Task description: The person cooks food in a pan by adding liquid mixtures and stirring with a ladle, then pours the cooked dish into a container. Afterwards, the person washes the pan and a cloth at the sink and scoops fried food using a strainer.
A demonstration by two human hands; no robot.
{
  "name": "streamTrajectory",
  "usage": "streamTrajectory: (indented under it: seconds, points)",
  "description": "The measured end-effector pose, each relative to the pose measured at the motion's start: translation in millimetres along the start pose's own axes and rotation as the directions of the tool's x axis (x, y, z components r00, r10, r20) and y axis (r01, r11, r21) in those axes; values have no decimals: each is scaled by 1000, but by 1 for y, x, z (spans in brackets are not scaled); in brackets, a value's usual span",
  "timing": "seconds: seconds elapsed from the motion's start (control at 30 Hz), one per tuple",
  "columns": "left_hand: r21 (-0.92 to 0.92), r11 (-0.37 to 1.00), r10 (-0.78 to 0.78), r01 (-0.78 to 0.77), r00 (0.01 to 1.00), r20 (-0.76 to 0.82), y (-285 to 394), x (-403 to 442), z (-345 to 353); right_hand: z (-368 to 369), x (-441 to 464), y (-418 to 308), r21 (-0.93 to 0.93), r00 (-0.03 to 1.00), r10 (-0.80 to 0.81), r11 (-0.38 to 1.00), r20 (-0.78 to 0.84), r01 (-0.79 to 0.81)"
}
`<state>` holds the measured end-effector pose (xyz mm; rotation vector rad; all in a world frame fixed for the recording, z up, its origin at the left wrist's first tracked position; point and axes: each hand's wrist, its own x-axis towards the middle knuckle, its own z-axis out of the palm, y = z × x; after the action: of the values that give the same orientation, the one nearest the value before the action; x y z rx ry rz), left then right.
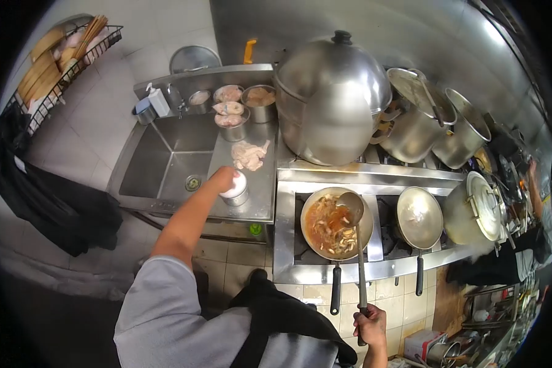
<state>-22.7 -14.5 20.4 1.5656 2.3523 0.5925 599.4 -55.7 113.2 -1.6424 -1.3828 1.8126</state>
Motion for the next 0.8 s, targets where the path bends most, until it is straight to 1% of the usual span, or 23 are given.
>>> streamTrajectory:
  seconds: [0.03, 0.07, 0.1, 0.13, 0.17, 0.2, 0.23, 0.27, 0.3, 0.33, 0.37, 0.4, 0.43, 0.47, 0.5, 0.53, 0.57, 0.6, 0.63, 0.67, 0.73, 0.77, 0.8]
  points:
    - [115, 991, 50, -63, 993, 111, 4, -7, -8, 0, -1, 1, -75, 999, -37, 997, 8, 37]
    - [216, 963, 110, -159, 969, 221, 13, -5, -11, -4, -3, 2, -146, 997, -80, 986, -6, 78]
    - [242, 944, 155, -225, 948, 276, 10, -2, -10, -8, 0, 9, -240, 997, -64, 969, -39, 53]
    - [205, 941, 192, -267, 926, 326, -12, 5, 2, -18, 11, 30, -484, 983, -178, 865, -45, 134]
    - [122, 963, 191, -239, 929, 317, 10, -2, -9, -17, 0, 16, -698, 928, -371, 670, -19, 254]
    - [141, 951, 226, -274, 932, 284, 7, 1, -3, -19, 4, 19, -774, 946, -323, 603, -16, 193]
    - [179, 975, 55, -129, 927, 371, 21, 2, -11, -18, 4, 20, -750, 942, -336, 623, -1, 221]
    - [227, 963, 80, -147, 957, 280, 19, -3, -10, -16, 3, 23, -755, 956, -294, 629, -11, 185]
    - [174, 978, 54, -111, 952, 303, 2, 8, -3, -14, 3, 22, -764, 966, -256, 628, -24, 148]
    - [197, 970, 97, -144, 968, 234, -30, 21, 15, -11, 4, 23, -774, 971, -239, 619, -26, 132]
    - [144, 985, 64, -93, 979, 196, 0, 12, 3, -13, 13, 35, -743, 960, -281, 642, 0, 188]
    - [116, 991, 47, -69, 982, 183, 3, 16, 8, -14, 18, 42, -686, 960, -278, 695, 19, 215]
    - [91, 995, 20, -35, 986, 167, -2, 18, 19, -14, 31, 57, -635, 947, -320, 725, 31, 265]
    - [106, 987, 110, -121, 988, 106, -39, 34, 41, -14, 41, 68, -580, 932, -358, 749, 51, 320]
    - [116, 990, 70, -83, 991, 110, -38, 34, 43, -11, 43, 66, -576, 931, -363, 756, 27, 311]
    - [115, 988, 91, -104, 989, 113, -36, 37, 43, -9, 41, 57, -184, 984, -173, 967, 49, 179]
    - [161, 985, 51, -69, 992, 116, -38, 38, 44, -8, 38, 50, 232, 988, -8, 972, 156, -29]
    - [209, 977, 9, -33, 993, 116, -43, 40, 46, -8, 35, 47, 244, 989, -13, 970, 145, -23]
    - [123, 991, 52, -55, 998, 27, -48, 37, 54, -10, 33, 43, 351, 982, 29, 932, 187, -94]
    - [124, 990, 66, -70, 997, 29, -51, 37, 59, -12, 31, 38, 449, 970, 64, 878, 235, -166]
    - [6, 998, 66, -66, 997, 26, -57, 50, 67, -11, 21, 27, 498, 977, 60, 853, 206, -158]
    - [12, 995, 96, -97, 995, 39, -67, 58, 78, -11, 17, 26, 444, 983, 25, 890, 180, -104]
    - [-278, 960, 32, -28, 999, 9, -73, 59, 84, -9, 12, 26, 387, 987, -6, 920, 159, -57]
